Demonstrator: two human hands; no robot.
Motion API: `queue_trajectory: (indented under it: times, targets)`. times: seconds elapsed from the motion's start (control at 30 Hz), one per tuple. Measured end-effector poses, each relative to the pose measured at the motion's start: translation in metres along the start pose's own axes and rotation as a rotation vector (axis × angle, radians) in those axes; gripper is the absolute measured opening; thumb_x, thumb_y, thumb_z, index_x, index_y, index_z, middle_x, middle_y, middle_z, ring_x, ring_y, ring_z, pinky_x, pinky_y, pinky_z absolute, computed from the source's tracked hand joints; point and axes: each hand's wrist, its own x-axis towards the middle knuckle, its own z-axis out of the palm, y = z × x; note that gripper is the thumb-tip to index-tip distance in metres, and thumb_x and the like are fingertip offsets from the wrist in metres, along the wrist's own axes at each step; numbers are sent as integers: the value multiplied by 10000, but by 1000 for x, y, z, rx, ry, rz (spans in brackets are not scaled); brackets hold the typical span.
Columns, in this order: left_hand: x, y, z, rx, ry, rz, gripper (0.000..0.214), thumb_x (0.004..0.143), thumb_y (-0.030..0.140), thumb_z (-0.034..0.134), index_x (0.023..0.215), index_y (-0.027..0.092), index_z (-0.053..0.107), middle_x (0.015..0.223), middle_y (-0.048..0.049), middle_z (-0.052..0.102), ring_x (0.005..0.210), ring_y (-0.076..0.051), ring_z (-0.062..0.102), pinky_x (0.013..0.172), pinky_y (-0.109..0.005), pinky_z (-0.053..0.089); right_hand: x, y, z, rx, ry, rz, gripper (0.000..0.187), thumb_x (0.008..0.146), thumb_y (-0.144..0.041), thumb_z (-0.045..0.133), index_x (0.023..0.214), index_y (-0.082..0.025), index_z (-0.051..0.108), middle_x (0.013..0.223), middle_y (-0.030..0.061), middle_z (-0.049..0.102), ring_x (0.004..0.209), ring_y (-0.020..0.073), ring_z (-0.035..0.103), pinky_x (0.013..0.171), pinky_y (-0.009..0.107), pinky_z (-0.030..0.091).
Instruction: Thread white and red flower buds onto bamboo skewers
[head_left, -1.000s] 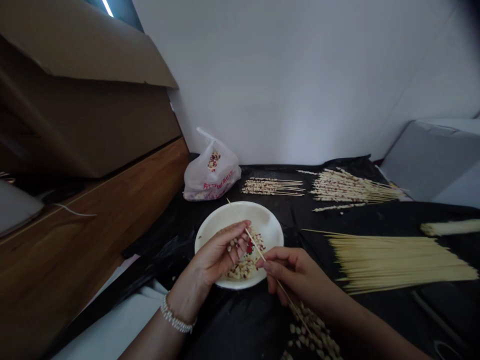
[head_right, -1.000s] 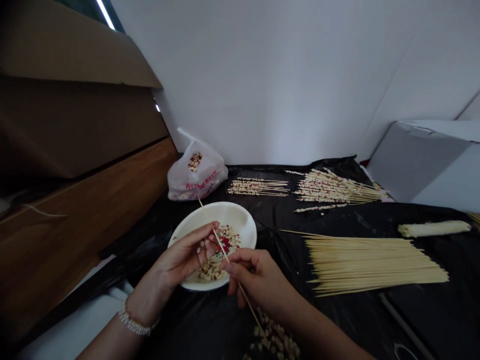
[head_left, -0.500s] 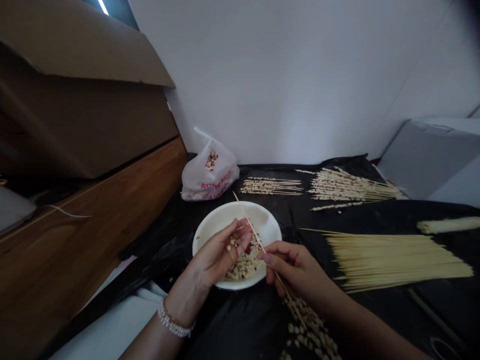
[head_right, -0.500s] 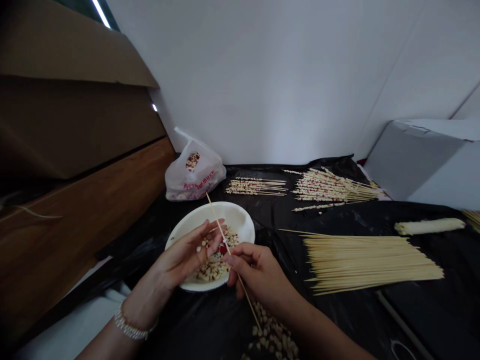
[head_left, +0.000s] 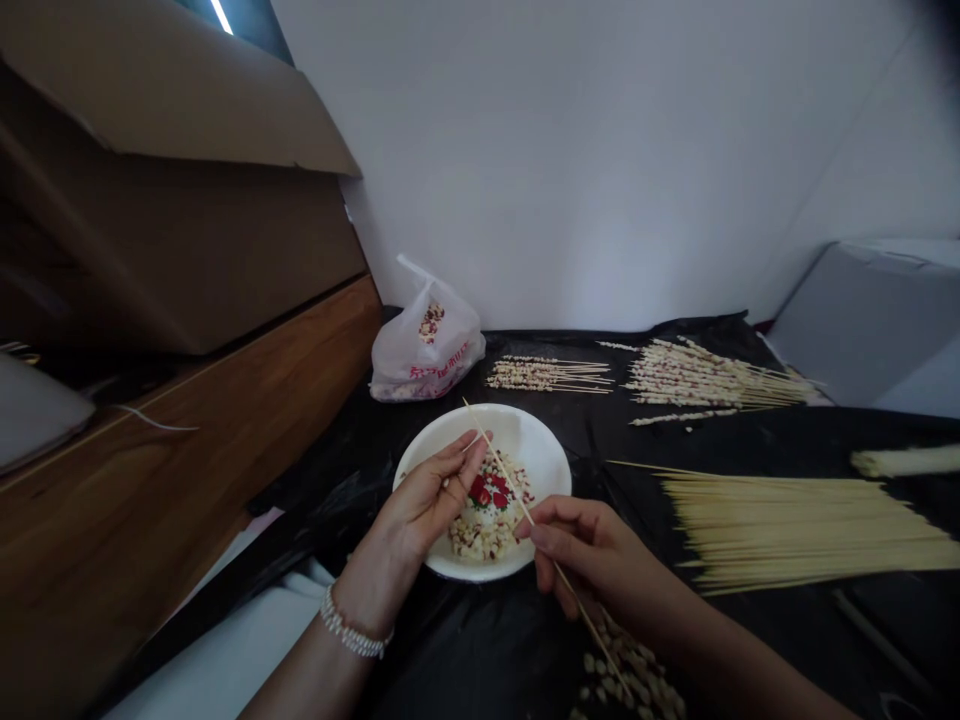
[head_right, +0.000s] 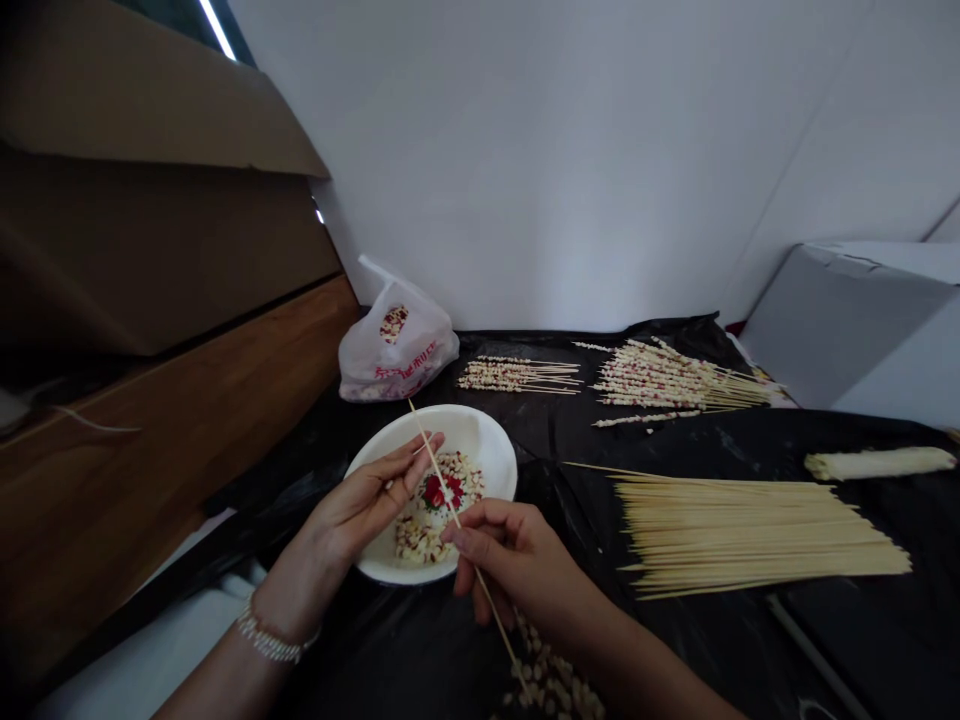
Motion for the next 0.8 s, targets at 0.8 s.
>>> queue_trajectory:
  times: [0.8]
  targets:
    - [-3,-4,3,-54,21,10,537,924,-65,429,1433,85,505,1115,-170,742,830,-174,772,723,-218,634,-5,10,1,-10,-283,177,420,798,-552,792,882,-176,627,597,-20,718,315,32,449,314,149,236]
